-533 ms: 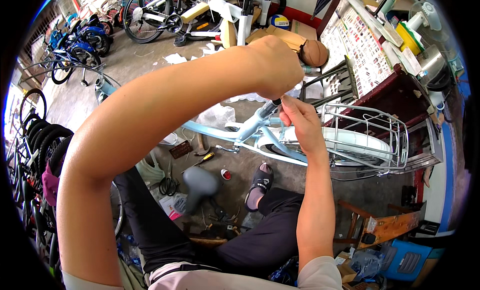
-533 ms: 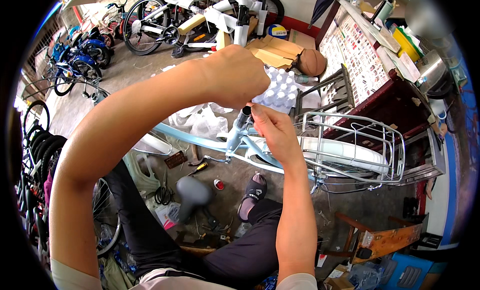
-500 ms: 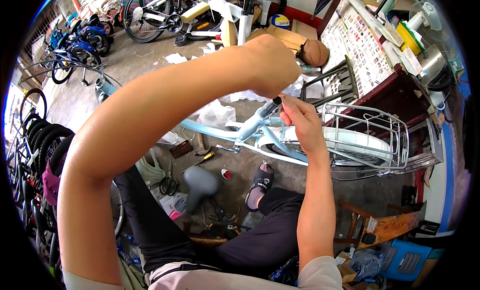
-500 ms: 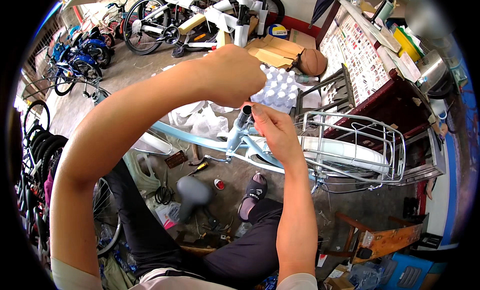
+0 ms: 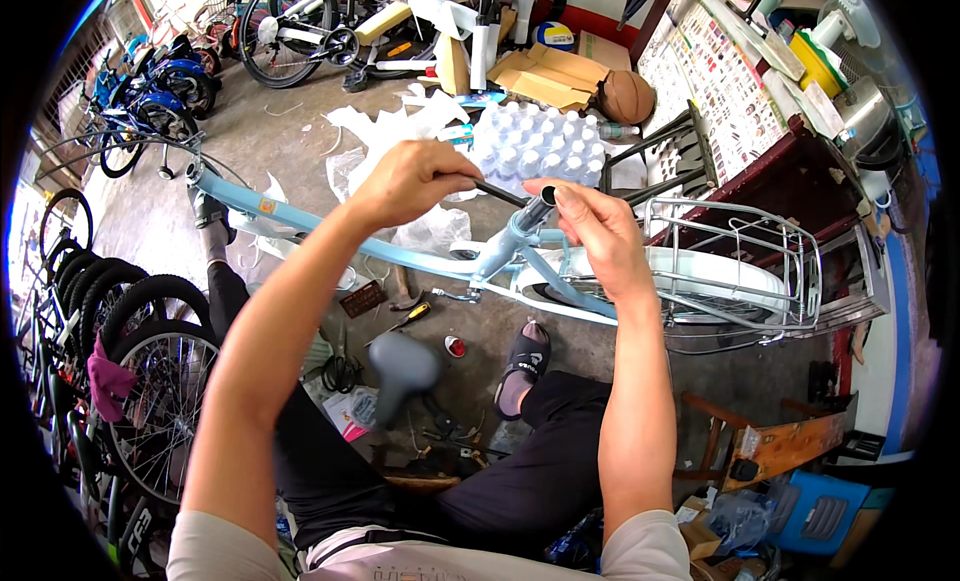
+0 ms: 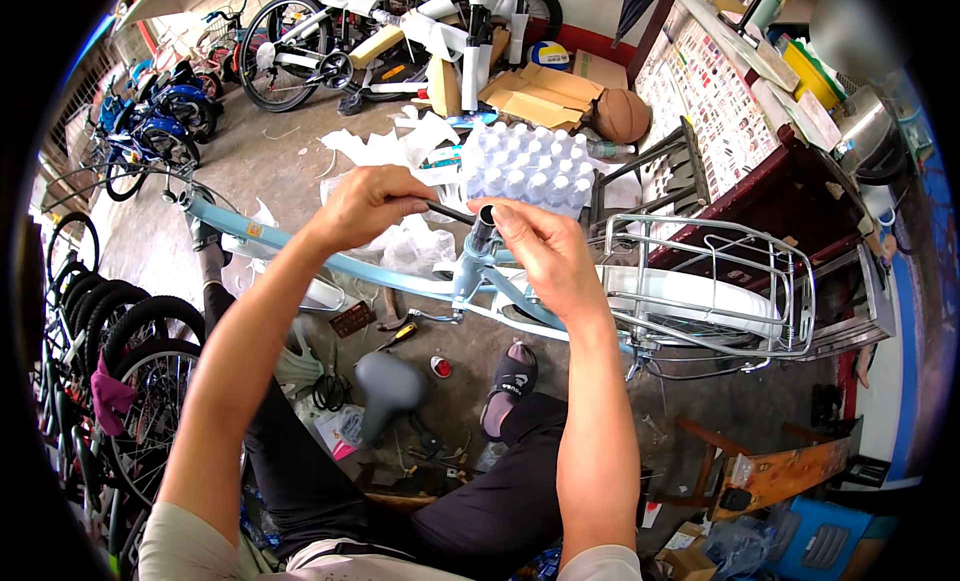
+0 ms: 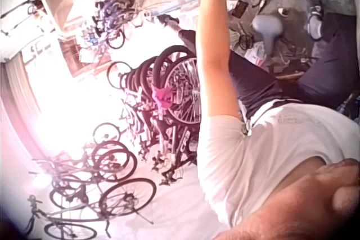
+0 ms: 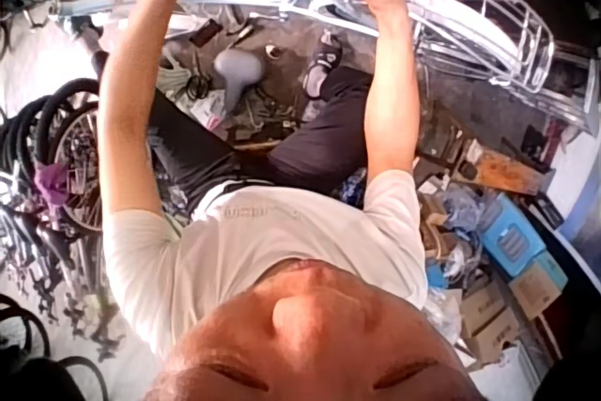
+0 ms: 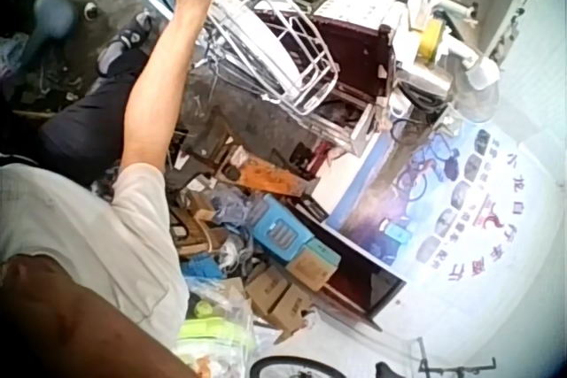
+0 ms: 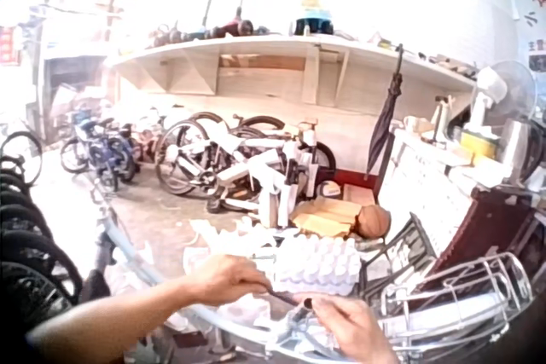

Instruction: The person attaches a bicycle seat to the frame. They use a wrench to adjust the bolt on the seat post clamp, then place the saddle onto the post and press down by hand to secure it.

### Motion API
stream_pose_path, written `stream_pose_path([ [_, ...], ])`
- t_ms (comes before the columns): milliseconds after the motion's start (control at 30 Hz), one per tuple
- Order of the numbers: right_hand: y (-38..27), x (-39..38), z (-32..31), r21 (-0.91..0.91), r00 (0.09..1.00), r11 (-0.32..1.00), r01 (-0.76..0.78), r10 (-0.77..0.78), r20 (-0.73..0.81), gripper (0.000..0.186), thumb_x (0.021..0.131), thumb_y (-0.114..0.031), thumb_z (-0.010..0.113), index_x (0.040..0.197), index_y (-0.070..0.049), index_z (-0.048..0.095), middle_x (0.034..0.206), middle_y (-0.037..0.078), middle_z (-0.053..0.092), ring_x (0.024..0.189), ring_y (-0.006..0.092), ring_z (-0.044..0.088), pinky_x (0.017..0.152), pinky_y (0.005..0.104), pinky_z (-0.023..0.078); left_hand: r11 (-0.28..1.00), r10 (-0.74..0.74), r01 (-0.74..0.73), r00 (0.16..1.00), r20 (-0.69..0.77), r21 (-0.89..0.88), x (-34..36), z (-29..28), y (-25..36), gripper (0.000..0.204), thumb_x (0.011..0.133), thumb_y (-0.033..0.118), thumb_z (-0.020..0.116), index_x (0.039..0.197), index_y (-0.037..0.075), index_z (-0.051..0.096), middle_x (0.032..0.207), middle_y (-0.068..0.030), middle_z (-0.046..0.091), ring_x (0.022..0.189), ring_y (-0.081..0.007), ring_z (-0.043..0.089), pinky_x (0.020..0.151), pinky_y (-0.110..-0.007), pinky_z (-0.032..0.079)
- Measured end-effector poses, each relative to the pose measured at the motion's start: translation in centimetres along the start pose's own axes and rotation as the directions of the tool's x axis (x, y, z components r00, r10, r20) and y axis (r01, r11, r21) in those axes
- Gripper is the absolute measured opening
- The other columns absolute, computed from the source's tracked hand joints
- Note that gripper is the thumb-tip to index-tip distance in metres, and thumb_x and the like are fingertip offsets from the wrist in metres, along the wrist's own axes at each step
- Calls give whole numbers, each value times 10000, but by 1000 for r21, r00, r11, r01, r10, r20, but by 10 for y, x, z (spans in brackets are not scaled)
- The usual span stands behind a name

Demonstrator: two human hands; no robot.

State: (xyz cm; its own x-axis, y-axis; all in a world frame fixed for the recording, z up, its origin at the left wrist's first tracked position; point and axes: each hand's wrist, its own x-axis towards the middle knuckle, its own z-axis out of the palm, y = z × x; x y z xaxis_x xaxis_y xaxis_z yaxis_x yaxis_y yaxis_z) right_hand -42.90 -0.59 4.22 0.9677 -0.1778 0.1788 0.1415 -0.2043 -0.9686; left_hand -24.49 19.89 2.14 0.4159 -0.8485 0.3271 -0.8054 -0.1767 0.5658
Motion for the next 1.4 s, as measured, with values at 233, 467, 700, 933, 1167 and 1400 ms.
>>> stream_pose_path([
  [233,-1,3,4,17,1000,1000,16,-16,-4,340,1044,-312,579,1170,-39,738,663,-100,410,617,17,336,546,228,255,408,-449,319,886,116,-856,-51,118,-48,170,992,168,660,1097,59,736,905,9,676,861,-90,623,768,-274,523],
  [467,-2,-2,0,15,1000,1000,-28,28,-11,324,1031,-286,608,1180,-26,732,775,-70,614,655,7,418,579,206,345,706,-407,496,868,284,-505,-25,53,-40,241,982,137,641,1203,89,726,921,6,710,855,-85,632,742,-261,507],
  [700,7,2,5,2,992,995,102,-102,-70,315,1022,-287,626,1169,-31,739,802,-68,642,655,5,415,581,207,355,978,-183,201,957,228,-60,-23,59,-44,224,956,125,622,1147,32,694,910,-78,723,817,-198,676,737,-340,515],
  [933,5,1,3,-21,998,999,45,-46,-41,328,1025,-309,623,1199,-54,735,753,-83,573,647,1,391,559,201,318,926,-198,170,979,50,336,-5,-1,-7,260,979,332,597,954,104,720,775,-138,686,721,-339,672,654,-450,512],
  [1167,7,0,3,-6,987,994,109,-109,-122,287,985,-241,683,1171,-31,741,969,48,732,799,48,575,678,220,448,691,-40,-224,937,346,688,39,-43,73,269,930,346,646,826,102,689,710,-108,669,705,-328,671,611,-469,496],
  [1400,6,0,3,8,984,994,109,-107,-144,270,970,-222,699,1154,-31,749,898,4,723,725,28,521,619,207,404,573,70,-454,857,511,682,83,-46,115,190,854,268,728,792,89,747,668,-118,672,685,-320,695,619,-437,529],
])
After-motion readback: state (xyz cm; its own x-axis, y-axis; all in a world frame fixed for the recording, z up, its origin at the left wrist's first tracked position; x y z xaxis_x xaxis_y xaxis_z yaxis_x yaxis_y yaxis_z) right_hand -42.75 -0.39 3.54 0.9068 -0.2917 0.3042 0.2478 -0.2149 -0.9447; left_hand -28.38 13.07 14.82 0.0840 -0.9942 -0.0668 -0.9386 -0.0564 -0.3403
